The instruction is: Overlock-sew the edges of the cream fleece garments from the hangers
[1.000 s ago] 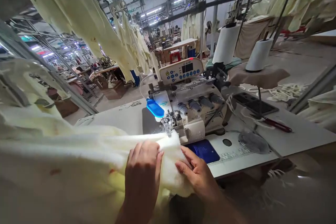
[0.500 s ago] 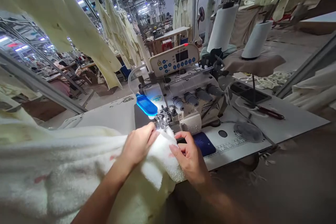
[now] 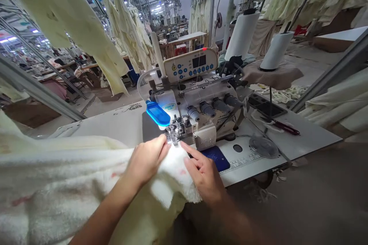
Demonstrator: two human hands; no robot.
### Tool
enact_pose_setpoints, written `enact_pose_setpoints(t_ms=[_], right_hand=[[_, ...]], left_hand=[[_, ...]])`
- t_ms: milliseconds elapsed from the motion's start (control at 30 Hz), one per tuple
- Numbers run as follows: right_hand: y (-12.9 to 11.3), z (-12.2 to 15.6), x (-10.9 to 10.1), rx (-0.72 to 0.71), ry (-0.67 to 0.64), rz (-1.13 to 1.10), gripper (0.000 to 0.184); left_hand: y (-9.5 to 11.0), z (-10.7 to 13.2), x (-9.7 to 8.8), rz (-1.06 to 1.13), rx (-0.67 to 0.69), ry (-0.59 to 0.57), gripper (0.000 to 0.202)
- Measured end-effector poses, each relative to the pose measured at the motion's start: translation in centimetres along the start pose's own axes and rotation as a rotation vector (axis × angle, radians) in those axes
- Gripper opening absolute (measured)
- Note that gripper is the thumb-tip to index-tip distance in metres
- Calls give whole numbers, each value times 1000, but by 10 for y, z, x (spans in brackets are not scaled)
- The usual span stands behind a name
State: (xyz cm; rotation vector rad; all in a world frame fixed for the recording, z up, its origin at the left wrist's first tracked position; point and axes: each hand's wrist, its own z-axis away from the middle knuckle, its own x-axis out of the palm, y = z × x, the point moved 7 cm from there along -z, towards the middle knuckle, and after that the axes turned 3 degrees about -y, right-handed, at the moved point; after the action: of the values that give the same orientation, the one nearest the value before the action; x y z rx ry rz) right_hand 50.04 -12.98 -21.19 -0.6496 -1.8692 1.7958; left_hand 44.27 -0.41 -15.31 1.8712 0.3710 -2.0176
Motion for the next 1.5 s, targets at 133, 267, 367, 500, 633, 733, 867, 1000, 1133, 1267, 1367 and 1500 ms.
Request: enact_pose_setpoints(t_ms=[133, 267, 367, 500, 633, 733, 867, 1000, 1133, 1267, 1367, 1500], right_hand=[[-3, -9, -1, 8, 31, 16, 35], [4, 20, 2, 2, -14, -83, 44], [14, 46, 8, -27, -84, -98, 46], [27, 44, -4, -84, 194, -2, 35], [33, 28, 23, -32, -128, -117, 23], [23, 40, 26, -47, -230, -115, 22], [8, 60, 11, -96, -186, 43, 37], [-1, 67, 4, -124, -202, 151, 34], [-7, 71, 3, -100, -291, 76, 33], [-13, 68, -11, -303, -235, 302, 18], [-21, 63, -26, -578, -32, 532, 27], [-30, 59, -24, -791, -142, 479, 12]], left_hand=[[-4, -2, -3, -95, 16, 60, 26], [34, 46, -11, -137, 309, 488, 30], [61, 86, 6, -75, 552, 638, 35], [58, 98, 20, 59, 555, 690, 32], [50, 101, 16, 175, 516, 696, 29], [53, 107, 12, 198, 457, 701, 27], [61, 114, 10, 271, 443, 740, 24], [66, 121, 9, 354, 487, 773, 21], [72, 131, 11, 174, 552, 763, 26], [74, 130, 11, 127, 571, 713, 26], [78, 122, 6, 201, 574, 728, 20], [91, 111, 7, 225, 581, 706, 17]])
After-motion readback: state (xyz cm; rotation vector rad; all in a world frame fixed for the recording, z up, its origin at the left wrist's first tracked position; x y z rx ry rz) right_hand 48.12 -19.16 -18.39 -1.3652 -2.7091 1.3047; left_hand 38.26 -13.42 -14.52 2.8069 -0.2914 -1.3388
